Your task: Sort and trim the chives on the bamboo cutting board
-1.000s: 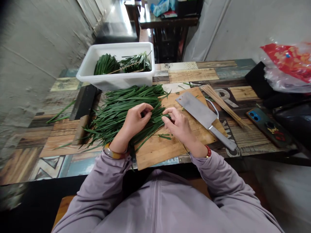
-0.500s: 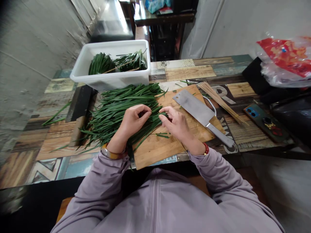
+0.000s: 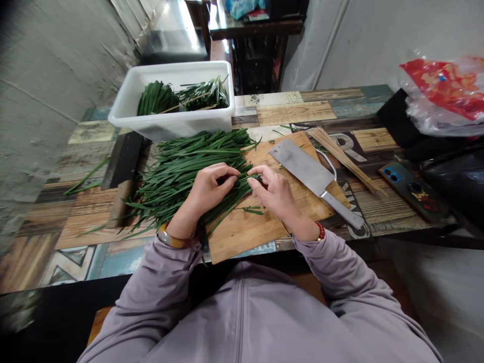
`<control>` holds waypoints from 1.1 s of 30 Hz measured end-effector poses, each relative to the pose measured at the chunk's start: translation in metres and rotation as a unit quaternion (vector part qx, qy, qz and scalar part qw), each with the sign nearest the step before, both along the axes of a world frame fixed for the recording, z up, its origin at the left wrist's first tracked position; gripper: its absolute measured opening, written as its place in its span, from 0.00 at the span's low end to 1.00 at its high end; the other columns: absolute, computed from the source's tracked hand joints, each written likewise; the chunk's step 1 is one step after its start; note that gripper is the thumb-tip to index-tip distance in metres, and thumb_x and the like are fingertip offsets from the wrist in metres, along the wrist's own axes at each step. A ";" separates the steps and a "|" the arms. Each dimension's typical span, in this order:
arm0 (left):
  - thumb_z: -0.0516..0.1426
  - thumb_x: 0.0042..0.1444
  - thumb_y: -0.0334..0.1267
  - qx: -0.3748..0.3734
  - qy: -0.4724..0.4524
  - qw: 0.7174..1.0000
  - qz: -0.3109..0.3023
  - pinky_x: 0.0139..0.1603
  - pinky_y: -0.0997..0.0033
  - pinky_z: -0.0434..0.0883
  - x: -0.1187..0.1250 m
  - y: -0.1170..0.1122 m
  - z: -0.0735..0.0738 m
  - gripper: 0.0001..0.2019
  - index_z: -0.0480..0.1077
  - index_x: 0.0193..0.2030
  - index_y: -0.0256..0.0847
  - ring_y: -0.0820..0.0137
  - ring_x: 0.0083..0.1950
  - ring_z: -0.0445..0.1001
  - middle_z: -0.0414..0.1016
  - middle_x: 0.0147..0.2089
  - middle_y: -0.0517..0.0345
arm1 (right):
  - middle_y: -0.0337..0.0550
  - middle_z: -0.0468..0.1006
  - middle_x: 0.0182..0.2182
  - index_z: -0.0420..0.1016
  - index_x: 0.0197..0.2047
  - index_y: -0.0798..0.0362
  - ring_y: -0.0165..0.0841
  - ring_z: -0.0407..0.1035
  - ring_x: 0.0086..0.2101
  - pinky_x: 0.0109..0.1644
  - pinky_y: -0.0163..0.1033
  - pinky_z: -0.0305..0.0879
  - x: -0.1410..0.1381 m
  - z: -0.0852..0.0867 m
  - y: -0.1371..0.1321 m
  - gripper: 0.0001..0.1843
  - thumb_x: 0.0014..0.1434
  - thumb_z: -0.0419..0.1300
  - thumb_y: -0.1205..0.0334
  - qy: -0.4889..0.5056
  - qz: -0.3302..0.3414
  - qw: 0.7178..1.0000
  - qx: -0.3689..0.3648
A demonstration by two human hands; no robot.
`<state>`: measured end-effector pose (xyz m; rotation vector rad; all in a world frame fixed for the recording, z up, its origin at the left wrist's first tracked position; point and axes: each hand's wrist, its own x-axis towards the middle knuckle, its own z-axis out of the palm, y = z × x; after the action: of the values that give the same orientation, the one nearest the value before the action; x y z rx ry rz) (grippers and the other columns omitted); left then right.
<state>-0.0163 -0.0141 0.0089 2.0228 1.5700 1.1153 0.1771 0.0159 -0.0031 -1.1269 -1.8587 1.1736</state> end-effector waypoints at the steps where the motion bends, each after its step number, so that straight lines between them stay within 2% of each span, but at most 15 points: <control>1: 0.56 0.58 0.29 0.003 -0.003 1.000 0.000 0.35 0.73 0.66 0.000 0.000 0.000 0.08 0.79 0.36 0.37 0.73 0.32 0.72 0.77 0.31 0.58 | 0.33 0.74 0.20 0.73 0.45 0.50 0.29 0.68 0.18 0.25 0.35 0.63 0.000 0.000 0.000 0.11 0.64 0.58 0.54 0.000 -0.001 1.000 0.001; 33: 0.55 0.59 0.28 0.033 0.003 0.999 -0.009 0.35 0.73 0.67 0.002 -0.001 0.001 0.10 0.80 0.37 0.39 0.72 0.32 0.72 0.76 0.32 0.57 | 0.33 0.74 0.20 0.73 0.44 0.48 0.31 0.68 0.19 0.26 0.37 0.65 -0.001 -0.002 0.001 0.09 0.63 0.58 0.54 -0.013 -0.001 1.000 -0.002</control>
<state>-0.0144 -0.0150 0.0098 2.0807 1.5330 1.1690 0.1764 0.0172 -0.0048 -1.1503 -1.8743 1.1663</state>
